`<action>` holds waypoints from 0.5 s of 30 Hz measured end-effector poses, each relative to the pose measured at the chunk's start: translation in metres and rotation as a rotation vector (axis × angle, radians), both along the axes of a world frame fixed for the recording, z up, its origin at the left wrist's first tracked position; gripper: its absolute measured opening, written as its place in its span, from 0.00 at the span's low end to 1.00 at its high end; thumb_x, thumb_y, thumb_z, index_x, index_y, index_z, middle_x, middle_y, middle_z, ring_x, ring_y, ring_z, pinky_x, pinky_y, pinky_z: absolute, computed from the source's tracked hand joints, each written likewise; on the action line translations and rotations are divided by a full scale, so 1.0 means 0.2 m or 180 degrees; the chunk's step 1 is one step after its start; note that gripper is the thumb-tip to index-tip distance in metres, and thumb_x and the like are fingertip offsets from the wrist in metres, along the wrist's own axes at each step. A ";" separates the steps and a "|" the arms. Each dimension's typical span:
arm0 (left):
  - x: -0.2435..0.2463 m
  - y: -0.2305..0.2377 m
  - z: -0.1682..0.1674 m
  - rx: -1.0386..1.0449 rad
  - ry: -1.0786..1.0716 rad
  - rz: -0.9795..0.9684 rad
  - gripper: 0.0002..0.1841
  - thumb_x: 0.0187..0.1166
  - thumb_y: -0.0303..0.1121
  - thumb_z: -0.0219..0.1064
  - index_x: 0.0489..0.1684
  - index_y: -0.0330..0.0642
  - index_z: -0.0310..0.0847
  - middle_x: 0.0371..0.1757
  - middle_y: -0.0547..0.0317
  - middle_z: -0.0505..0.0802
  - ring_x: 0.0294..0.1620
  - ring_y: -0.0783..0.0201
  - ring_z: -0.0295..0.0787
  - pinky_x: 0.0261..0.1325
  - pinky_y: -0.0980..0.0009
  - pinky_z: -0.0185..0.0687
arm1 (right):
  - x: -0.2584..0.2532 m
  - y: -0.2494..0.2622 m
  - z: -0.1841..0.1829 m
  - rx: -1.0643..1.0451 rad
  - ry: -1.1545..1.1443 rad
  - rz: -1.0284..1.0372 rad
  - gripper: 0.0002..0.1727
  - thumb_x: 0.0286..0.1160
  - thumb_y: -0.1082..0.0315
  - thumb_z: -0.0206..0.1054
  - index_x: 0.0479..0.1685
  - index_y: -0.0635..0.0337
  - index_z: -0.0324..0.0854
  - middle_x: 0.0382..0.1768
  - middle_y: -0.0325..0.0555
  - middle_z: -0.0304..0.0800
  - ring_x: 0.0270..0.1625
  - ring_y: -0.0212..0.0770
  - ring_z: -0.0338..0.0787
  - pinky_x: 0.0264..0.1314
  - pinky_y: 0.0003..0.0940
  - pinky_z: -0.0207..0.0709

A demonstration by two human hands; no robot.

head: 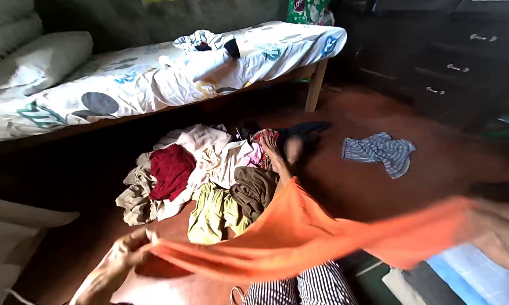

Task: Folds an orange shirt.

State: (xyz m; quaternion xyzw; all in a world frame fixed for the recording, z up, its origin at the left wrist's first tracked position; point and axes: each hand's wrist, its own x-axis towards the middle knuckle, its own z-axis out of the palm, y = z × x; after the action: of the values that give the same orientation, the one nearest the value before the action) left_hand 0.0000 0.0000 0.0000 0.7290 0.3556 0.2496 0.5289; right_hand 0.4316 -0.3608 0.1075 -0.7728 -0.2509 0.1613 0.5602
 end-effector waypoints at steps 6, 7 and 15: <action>0.30 -0.01 -0.37 -0.0957 -0.0437 0.0325 0.10 0.70 0.35 0.70 0.45 0.42 0.85 0.33 0.65 0.95 0.34 0.71 0.93 0.41 0.70 0.91 | 0.27 -0.01 -0.64 -0.0288 0.0317 0.1031 0.05 0.74 0.73 0.67 0.42 0.63 0.87 0.35 0.33 0.93 0.41 0.22 0.90 0.52 0.25 0.85; 0.31 -0.01 -0.38 -0.0990 -0.0475 0.0309 0.09 0.69 0.35 0.71 0.43 0.43 0.87 0.34 0.64 0.96 0.36 0.71 0.94 0.43 0.70 0.91 | 0.27 -0.01 -0.64 -0.0248 0.0294 0.1117 0.06 0.75 0.73 0.66 0.42 0.61 0.88 0.36 0.31 0.94 0.42 0.21 0.91 0.53 0.23 0.85; 0.25 0.08 -0.25 -0.1057 -0.1349 0.0924 0.18 0.71 0.48 0.71 0.54 0.49 0.80 0.39 0.67 0.95 0.41 0.73 0.94 0.46 0.71 0.93 | 0.34 0.04 -0.48 0.0546 0.0353 0.0732 0.17 0.69 0.70 0.67 0.58 0.56 0.81 0.45 0.29 0.93 0.48 0.25 0.91 0.56 0.27 0.88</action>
State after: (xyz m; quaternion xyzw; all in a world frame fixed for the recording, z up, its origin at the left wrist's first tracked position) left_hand 0.0502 0.0152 -0.0492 0.5059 0.3737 0.4076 0.6621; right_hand 0.4999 -0.3535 0.0110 -0.6781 -0.3193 0.2449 0.6150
